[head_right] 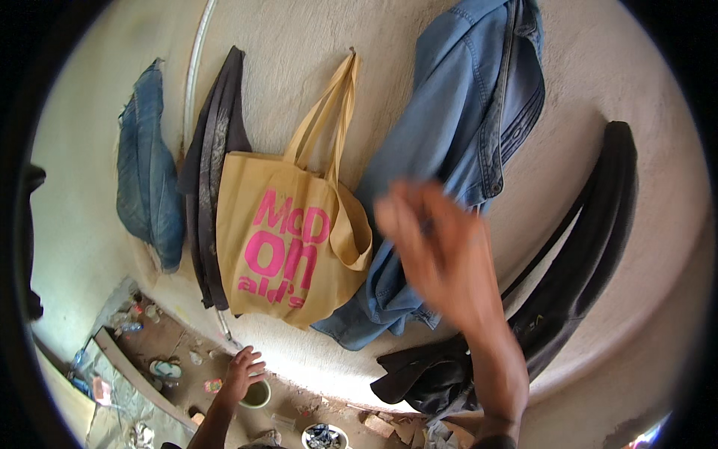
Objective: The person removes a beige tote bag from a wall hook, places it on a wooden surface, and opens a black plastic bag inside it. They pour a white granular substance from a small plastic bag into a cup, then place the small bag into the black plastic bag and close it. The tote bag is returned to the wall hook. The person then picks up a pair of grey pants and holds them up.
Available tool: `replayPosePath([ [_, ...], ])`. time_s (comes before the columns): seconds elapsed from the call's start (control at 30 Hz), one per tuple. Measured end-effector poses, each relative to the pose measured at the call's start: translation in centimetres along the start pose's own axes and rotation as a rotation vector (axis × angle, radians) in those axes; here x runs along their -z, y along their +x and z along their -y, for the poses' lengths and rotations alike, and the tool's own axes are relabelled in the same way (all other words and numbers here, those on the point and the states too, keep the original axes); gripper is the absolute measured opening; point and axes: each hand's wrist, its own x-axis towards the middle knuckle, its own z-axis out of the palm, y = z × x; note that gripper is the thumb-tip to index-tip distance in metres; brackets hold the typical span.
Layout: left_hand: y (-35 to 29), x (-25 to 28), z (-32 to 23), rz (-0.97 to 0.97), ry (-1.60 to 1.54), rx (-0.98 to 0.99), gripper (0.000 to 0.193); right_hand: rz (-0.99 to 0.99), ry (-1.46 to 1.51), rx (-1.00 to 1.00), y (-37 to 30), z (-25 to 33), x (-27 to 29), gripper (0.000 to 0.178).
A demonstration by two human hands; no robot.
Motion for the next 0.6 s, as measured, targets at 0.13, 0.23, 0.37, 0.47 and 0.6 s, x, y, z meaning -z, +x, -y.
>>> replayPosePath([
  [0.13, 2.9, -4.9, -6.5, 0.252, -0.768, 0.148, 0.083, -0.164, -0.542, -0.008, 14.2, 0.8, -3.9, 0.071],
  [0.23, 5.3, -6.8, -9.2, 0.318, -1.006, 0.252, 0.099, -0.095, -0.593, -0.201, 19.0, -0.4, -7.0, 0.073],
  [0.37, 7.8, -8.2, -10.6, 0.542, -0.929, 0.166, 0.110, -0.019, -0.348, -0.302, 19.1, -2.2, -9.9, 0.059],
  [0.47, 8.1, -9.1, -11.3, 0.561, -0.838, 0.166, 0.100, -0.177, 0.067, -0.343, 18.9, -2.2, -9.5, 0.046],
  [0.6, 6.4, -10.9, -12.9, 0.732, -0.913, 0.175, 0.087, -0.347, 0.190, -0.245, 21.3, -0.9, -6.2, 0.034],
])
